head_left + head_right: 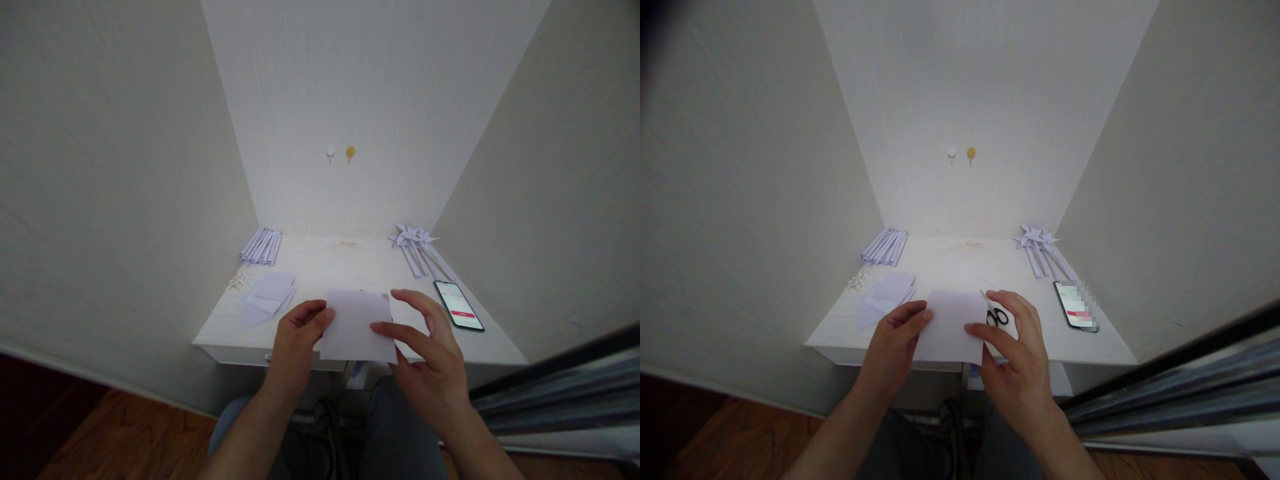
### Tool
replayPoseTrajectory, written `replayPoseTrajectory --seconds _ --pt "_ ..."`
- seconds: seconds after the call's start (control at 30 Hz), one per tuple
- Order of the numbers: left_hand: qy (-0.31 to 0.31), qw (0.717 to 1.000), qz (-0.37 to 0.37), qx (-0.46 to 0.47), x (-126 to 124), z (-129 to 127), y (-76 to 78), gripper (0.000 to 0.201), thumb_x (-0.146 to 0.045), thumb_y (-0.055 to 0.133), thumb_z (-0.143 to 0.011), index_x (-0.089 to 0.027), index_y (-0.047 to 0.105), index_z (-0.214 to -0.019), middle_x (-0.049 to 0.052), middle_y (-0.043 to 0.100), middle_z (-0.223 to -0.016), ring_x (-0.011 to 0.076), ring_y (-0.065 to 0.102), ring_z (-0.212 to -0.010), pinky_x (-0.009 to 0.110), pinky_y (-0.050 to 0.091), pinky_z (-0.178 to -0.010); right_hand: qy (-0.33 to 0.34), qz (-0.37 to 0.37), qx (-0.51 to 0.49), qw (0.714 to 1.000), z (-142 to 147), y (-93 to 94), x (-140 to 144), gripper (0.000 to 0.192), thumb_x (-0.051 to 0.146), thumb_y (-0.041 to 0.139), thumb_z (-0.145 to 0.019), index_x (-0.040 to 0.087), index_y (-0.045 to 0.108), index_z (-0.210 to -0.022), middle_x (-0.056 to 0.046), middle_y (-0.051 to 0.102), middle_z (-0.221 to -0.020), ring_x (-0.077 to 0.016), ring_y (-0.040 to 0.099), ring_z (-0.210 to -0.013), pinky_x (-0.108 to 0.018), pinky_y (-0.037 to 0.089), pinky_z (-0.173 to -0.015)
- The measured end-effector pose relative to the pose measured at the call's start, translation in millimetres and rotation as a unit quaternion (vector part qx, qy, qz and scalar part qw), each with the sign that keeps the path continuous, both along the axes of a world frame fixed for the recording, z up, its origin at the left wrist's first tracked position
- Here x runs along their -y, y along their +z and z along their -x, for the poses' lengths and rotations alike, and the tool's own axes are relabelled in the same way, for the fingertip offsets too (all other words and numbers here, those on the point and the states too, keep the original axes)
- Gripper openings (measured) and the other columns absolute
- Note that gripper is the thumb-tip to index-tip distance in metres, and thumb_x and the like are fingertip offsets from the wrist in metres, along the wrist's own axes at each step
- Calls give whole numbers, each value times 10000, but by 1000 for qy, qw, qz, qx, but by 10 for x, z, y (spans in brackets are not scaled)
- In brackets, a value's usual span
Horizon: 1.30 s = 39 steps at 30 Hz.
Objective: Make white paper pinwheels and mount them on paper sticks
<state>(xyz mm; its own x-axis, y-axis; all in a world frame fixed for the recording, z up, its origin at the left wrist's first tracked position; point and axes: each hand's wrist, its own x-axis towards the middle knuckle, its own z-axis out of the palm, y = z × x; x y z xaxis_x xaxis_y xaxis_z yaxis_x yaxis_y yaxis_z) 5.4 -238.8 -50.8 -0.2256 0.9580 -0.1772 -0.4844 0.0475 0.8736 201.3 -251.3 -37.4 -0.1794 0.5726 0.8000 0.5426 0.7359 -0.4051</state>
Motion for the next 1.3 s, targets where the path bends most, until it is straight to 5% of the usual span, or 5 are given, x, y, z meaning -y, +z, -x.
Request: replayPoseTrajectory --seconds 0.2,0.33,0.73,1.07,1.3 --pt "-95 984 -43 -143 11 38 47 296 -363 836 -701 -156 779 -905 70 793 -872 199 688 -764 292 535 -681 23 -8 15 1000 93 -70 21 366 -2 602 -811 275 764 -988 -102 573 -1372 -341 526 -1303 -589 455 -1063" --pt "-55 973 -60 -215 33 31 27 182 -318 774 -733 -176 733 -839 28 752 -771 169 645 -672 253 481 -600 57 15 40 997 80 -90 21 387 -8 608 -786 280 769 -988 -94 592 -1378 -338 515 -1335 -587 462 -1079" --pt "-98 973 -97 -183 147 84 35 113 -276 780 -759 -176 753 -805 1 711 -734 137 604 -667 219 453 -610 115 125 27 985 87 38 -11 73 200 674 -961 259 706 -991 -106 659 -1300 -294 552 -1289 -519 458 -1089" --pt "-141 966 -76 -205 235 74 145 210 -355 749 -816 -173 825 -886 52 758 -787 178 635 -698 246 484 -621 77 256 -35 963 164 100 -48 64 295 701 -940 240 705 -908 -32 714 -871 -194 653 -796 -302 515 -696" --pt "-141 951 -104 -255 252 90 157 283 -416 676 -892 -176 825 -921 39 743 -796 173 610 -730 239 477 -627 53 297 -61 951 178 106 -42 113 334 714 -913 232 714 -864 -10 711 -805 -180 637 -752 -273 490 -651"
